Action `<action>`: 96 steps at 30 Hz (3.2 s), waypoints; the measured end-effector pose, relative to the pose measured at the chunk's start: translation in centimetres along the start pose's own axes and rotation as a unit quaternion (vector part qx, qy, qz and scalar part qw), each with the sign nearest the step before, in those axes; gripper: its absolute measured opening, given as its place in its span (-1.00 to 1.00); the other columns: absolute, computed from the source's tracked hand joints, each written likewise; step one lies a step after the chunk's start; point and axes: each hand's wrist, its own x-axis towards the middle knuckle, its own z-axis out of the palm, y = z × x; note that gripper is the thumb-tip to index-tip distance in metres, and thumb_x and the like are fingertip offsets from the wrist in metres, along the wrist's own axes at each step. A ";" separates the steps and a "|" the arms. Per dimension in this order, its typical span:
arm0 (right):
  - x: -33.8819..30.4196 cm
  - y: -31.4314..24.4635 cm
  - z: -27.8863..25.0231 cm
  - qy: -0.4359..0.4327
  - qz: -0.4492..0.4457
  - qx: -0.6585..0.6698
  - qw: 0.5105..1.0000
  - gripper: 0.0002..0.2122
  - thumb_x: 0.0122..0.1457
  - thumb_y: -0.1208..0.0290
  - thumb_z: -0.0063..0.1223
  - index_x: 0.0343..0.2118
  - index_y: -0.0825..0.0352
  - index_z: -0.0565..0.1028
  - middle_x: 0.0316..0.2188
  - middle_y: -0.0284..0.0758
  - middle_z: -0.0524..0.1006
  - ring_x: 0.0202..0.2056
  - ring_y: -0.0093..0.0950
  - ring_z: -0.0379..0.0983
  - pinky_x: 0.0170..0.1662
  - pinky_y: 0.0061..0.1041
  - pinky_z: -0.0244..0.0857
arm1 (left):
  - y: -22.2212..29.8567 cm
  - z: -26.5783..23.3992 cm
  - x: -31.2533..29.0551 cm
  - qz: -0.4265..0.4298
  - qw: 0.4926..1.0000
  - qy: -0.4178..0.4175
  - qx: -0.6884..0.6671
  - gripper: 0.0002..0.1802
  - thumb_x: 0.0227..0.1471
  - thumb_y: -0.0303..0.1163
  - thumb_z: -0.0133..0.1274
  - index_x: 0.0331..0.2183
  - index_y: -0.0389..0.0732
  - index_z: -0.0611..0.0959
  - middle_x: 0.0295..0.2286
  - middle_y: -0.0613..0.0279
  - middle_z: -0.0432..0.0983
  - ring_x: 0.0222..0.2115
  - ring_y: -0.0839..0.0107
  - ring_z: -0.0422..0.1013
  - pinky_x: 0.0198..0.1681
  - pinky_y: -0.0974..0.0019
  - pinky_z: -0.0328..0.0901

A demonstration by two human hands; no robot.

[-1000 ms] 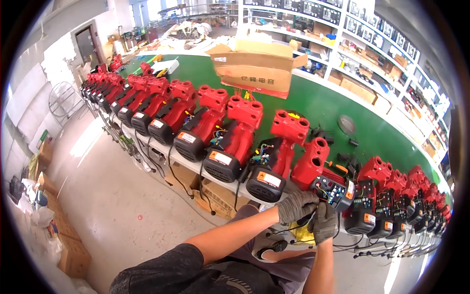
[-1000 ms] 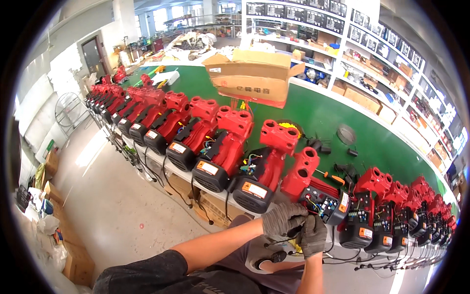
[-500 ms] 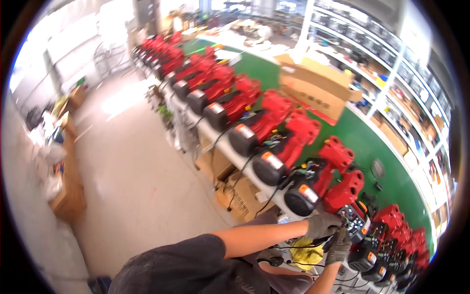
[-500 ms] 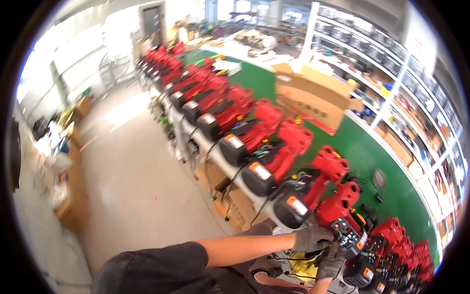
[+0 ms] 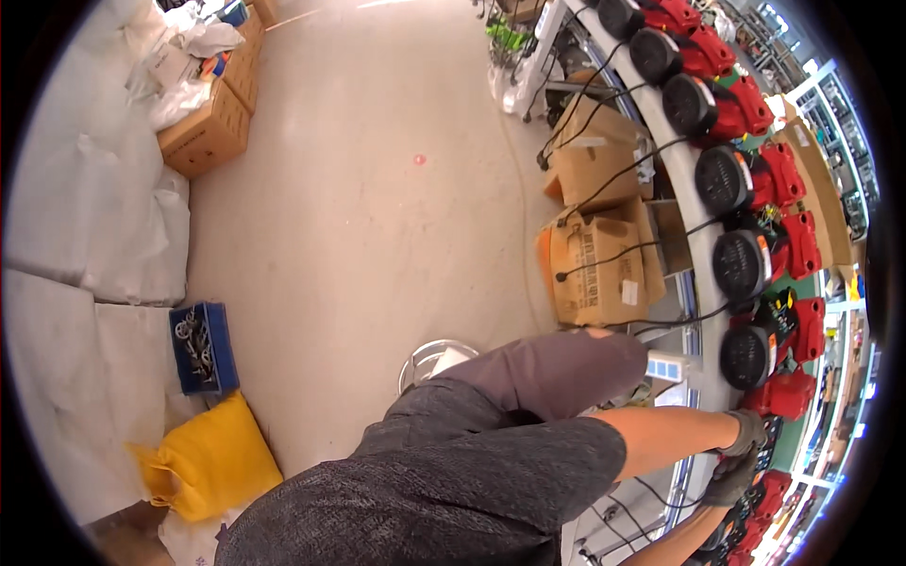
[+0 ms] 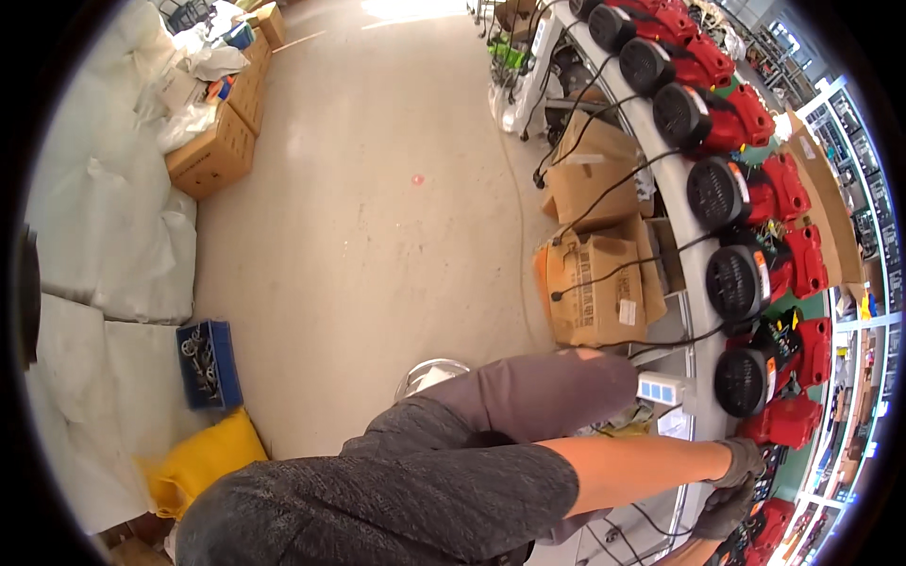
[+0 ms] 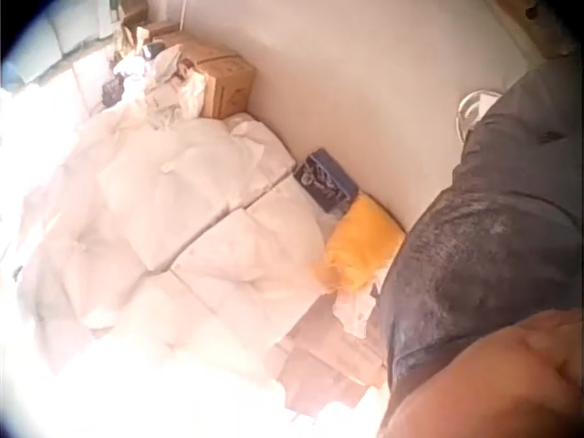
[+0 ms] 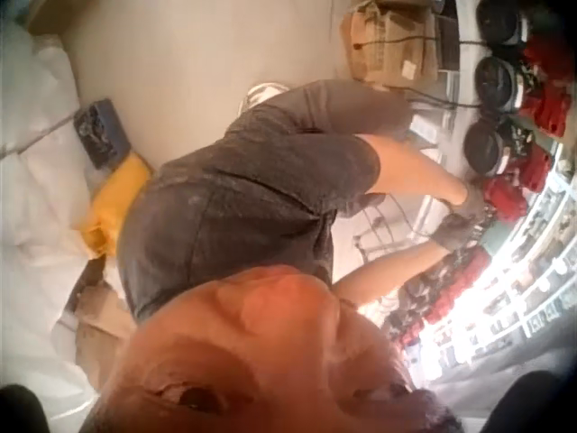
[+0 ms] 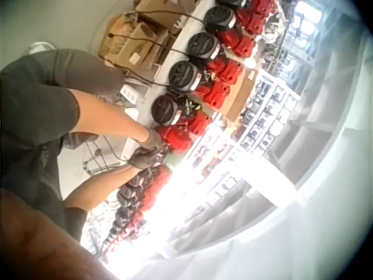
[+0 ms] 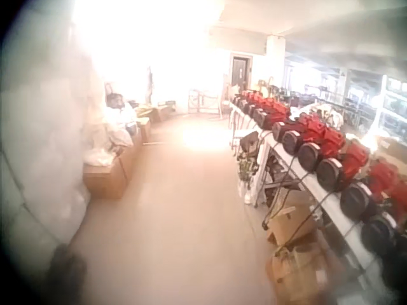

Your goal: The person assembles the electrical wiring of a water pump by loosening and tightening terminal screws with a screwdriver, connecting wires to a capacitor, and fastening wire caps by hand.

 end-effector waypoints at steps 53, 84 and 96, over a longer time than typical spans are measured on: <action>-2.0 -14.3 4.5 0.021 0.028 -0.520 0.853 -0.57 0.23 0.13 0.11 0.09 0.20 0.41 -0.30 -0.29 0.55 -0.38 -0.47 0.50 -0.31 -0.48 0.41 | -27.1 16.2 -4.5 -0.265 0.723 -0.014 -0.638 -0.72 0.10 -0.29 0.18 -0.14 -0.12 0.57 -0.31 0.19 0.48 -0.29 0.34 0.42 -0.17 0.22 0.38; -13.8 -8.4 57.6 -0.295 0.343 -0.631 0.630 -0.66 0.29 0.09 0.00 -0.30 0.35 0.46 -0.61 -0.30 0.52 -0.61 -0.46 0.51 -0.52 -0.44 0.42 | -33.6 9.3 -80.4 -0.765 0.033 0.379 -0.519 -0.52 0.14 -0.42 -0.01 0.12 -0.10 0.41 -0.31 0.22 0.50 -0.46 0.41 0.46 -0.47 0.30 0.35; -25.9 -7.1 81.0 -0.316 0.472 -0.639 0.519 -0.56 0.32 -0.02 -0.08 -0.20 0.38 0.47 -0.50 -0.23 0.57 -0.56 -0.41 0.55 -0.46 -0.37 0.44 | -50.9 -8.6 -105.3 -0.722 0.158 0.484 -0.469 -0.47 0.16 -0.44 0.03 0.17 -0.05 0.39 -0.27 0.23 0.48 -0.45 0.50 0.38 -0.47 0.38 0.28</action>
